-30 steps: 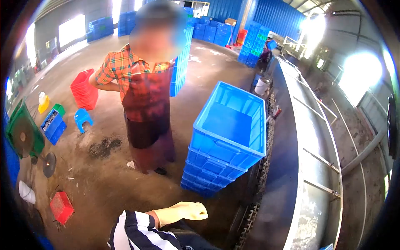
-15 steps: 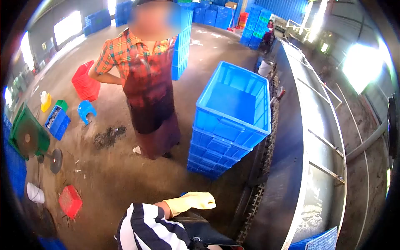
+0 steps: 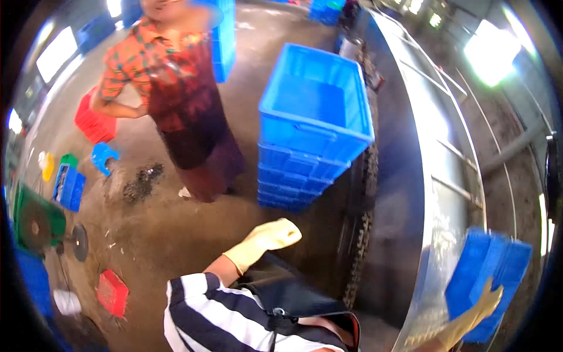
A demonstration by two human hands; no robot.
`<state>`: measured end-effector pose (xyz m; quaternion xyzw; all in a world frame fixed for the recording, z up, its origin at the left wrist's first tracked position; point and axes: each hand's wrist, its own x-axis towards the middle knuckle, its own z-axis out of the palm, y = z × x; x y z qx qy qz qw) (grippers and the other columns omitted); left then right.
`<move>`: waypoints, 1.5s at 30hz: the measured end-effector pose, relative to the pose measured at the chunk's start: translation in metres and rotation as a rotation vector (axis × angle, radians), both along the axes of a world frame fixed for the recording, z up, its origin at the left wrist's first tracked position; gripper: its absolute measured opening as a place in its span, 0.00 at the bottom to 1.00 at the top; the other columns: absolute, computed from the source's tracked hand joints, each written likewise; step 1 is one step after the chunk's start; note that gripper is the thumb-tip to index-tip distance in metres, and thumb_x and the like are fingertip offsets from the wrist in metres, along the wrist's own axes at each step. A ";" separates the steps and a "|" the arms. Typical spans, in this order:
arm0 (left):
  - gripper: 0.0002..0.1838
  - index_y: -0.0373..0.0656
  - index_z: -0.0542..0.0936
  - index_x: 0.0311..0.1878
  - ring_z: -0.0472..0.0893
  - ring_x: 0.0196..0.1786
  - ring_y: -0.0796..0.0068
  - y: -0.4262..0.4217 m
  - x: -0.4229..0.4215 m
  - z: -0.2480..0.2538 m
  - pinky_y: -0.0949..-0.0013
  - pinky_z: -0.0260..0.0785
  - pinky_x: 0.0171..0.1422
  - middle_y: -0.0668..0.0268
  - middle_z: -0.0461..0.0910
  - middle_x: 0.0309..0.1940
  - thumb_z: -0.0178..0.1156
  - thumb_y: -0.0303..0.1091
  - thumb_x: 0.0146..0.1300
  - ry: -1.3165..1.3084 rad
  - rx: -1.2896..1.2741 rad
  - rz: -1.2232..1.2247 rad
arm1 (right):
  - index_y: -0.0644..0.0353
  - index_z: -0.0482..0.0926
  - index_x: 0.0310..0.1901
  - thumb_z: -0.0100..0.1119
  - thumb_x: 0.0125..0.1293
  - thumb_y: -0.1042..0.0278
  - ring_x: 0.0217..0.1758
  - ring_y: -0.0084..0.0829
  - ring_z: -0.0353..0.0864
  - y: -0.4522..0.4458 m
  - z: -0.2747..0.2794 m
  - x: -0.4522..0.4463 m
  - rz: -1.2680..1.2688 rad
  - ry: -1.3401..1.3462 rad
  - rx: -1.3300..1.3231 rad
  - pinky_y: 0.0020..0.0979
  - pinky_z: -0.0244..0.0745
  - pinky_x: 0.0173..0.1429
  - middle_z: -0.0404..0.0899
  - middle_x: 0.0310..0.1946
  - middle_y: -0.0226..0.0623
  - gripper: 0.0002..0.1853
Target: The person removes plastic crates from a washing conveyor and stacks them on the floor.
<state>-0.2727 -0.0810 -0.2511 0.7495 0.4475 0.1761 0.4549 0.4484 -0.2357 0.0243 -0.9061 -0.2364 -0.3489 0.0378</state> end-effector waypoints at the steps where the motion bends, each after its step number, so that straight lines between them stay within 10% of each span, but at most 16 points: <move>1: 0.18 0.38 0.65 0.26 0.59 0.24 0.74 0.001 -0.002 0.002 0.55 0.57 0.31 0.57 0.59 0.19 0.52 0.41 0.66 0.012 -0.013 0.019 | 0.60 0.70 0.72 0.59 0.64 0.31 0.71 0.50 0.75 0.006 0.010 0.006 -0.032 0.073 0.170 0.46 0.71 0.72 0.72 0.70 0.52 0.45; 8: 0.17 0.37 0.78 0.38 0.71 0.27 0.66 0.044 0.009 0.080 0.57 0.67 0.38 0.55 0.74 0.25 0.60 0.45 0.69 -0.125 0.030 0.012 | 0.51 0.70 0.74 0.44 0.76 0.43 0.81 0.48 0.56 0.071 0.051 -0.219 0.552 0.587 1.342 0.57 0.42 0.82 0.61 0.78 0.45 0.31; 10: 0.26 0.40 0.79 0.60 0.82 0.52 0.58 0.058 0.029 0.098 0.58 0.74 0.61 0.51 0.82 0.52 0.64 0.49 0.68 -0.234 0.335 0.041 | 0.48 0.70 0.75 0.39 0.80 0.48 0.84 0.47 0.50 0.102 0.061 -0.269 0.590 0.758 1.504 0.62 0.32 0.86 0.57 0.80 0.42 0.28; 12: 0.39 0.45 0.70 0.74 0.65 0.77 0.57 0.078 0.049 0.134 0.60 0.61 0.80 0.57 0.67 0.75 0.66 0.56 0.65 -0.146 0.473 -0.098 | 0.49 0.67 0.75 0.40 0.79 0.47 0.83 0.47 0.53 0.139 0.070 -0.327 0.640 0.821 1.489 0.59 0.43 0.84 0.59 0.79 0.45 0.29; 14: 0.45 0.45 0.66 0.76 0.59 0.81 0.60 0.086 0.068 0.172 0.61 0.58 0.82 0.58 0.63 0.77 0.67 0.58 0.62 -0.105 0.560 -0.097 | 0.48 0.60 0.78 0.46 0.77 0.43 0.77 0.45 0.63 0.173 0.055 -0.286 0.889 1.187 1.526 0.55 0.59 0.78 0.63 0.75 0.50 0.33; 20: 0.58 0.38 0.57 0.79 0.55 0.81 0.47 0.120 0.080 0.201 0.57 0.52 0.85 0.44 0.57 0.77 0.71 0.63 0.54 0.050 0.544 0.289 | 0.54 0.68 0.70 0.45 0.78 0.40 0.72 0.38 0.69 0.278 0.004 -0.363 0.943 1.895 1.477 0.45 0.63 0.76 0.73 0.67 0.42 0.31; 24: 0.47 0.29 0.69 0.69 0.74 0.66 0.45 0.150 0.004 0.211 0.52 0.63 0.74 0.43 0.79 0.60 0.76 0.51 0.55 0.311 0.612 0.511 | 0.57 0.74 0.65 0.44 0.79 0.38 0.70 0.34 0.72 0.322 -0.005 -0.484 0.844 2.541 1.553 0.38 0.65 0.74 0.79 0.63 0.36 0.30; 28: 0.33 0.43 0.80 0.60 0.83 0.54 0.46 0.160 -0.066 0.229 0.52 0.73 0.63 0.45 0.84 0.49 0.77 0.49 0.53 0.212 0.374 0.663 | 0.63 0.71 0.66 0.44 0.80 0.44 0.61 0.34 0.81 0.431 -0.113 -0.531 1.267 1.720 1.104 0.34 0.75 0.65 0.86 0.52 0.39 0.29; 33: 0.29 0.35 0.82 0.49 0.87 0.39 0.60 0.218 -0.125 0.193 0.57 0.77 0.45 0.50 0.88 0.38 0.79 0.46 0.51 0.004 0.277 0.774 | 0.62 0.72 0.59 0.53 0.79 0.53 0.59 0.35 0.80 0.384 -0.011 -0.623 0.926 2.872 1.459 0.37 0.77 0.63 0.83 0.55 0.40 0.20; 36: 0.20 0.32 0.81 0.50 0.87 0.40 0.66 0.265 -0.154 0.160 0.62 0.77 0.46 0.54 0.88 0.40 0.73 0.24 0.54 -0.146 0.389 0.663 | 0.70 0.76 0.58 0.56 0.78 0.52 0.59 0.47 0.80 0.396 -0.051 -0.618 0.698 2.812 1.322 0.45 0.75 0.68 0.83 0.52 0.48 0.24; 38: 0.25 0.31 0.80 0.55 0.84 0.38 0.65 0.274 -0.149 0.159 0.62 0.78 0.47 0.60 0.86 0.41 0.73 0.24 0.53 -0.557 0.263 0.519 | 0.70 0.78 0.55 0.58 0.77 0.53 0.58 0.46 0.82 0.372 -0.106 -0.586 1.150 2.777 1.155 0.46 0.74 0.69 0.84 0.52 0.48 0.23; 45: 0.36 0.29 0.75 0.62 0.79 0.57 0.56 0.247 -0.148 0.161 0.56 0.68 0.69 0.51 0.79 0.57 0.77 0.28 0.49 -0.362 0.556 0.474 | 0.69 0.83 0.51 0.56 0.76 0.59 0.51 0.41 0.87 0.166 -0.208 -0.394 0.692 1.990 1.047 0.41 0.80 0.61 0.87 0.48 0.50 0.19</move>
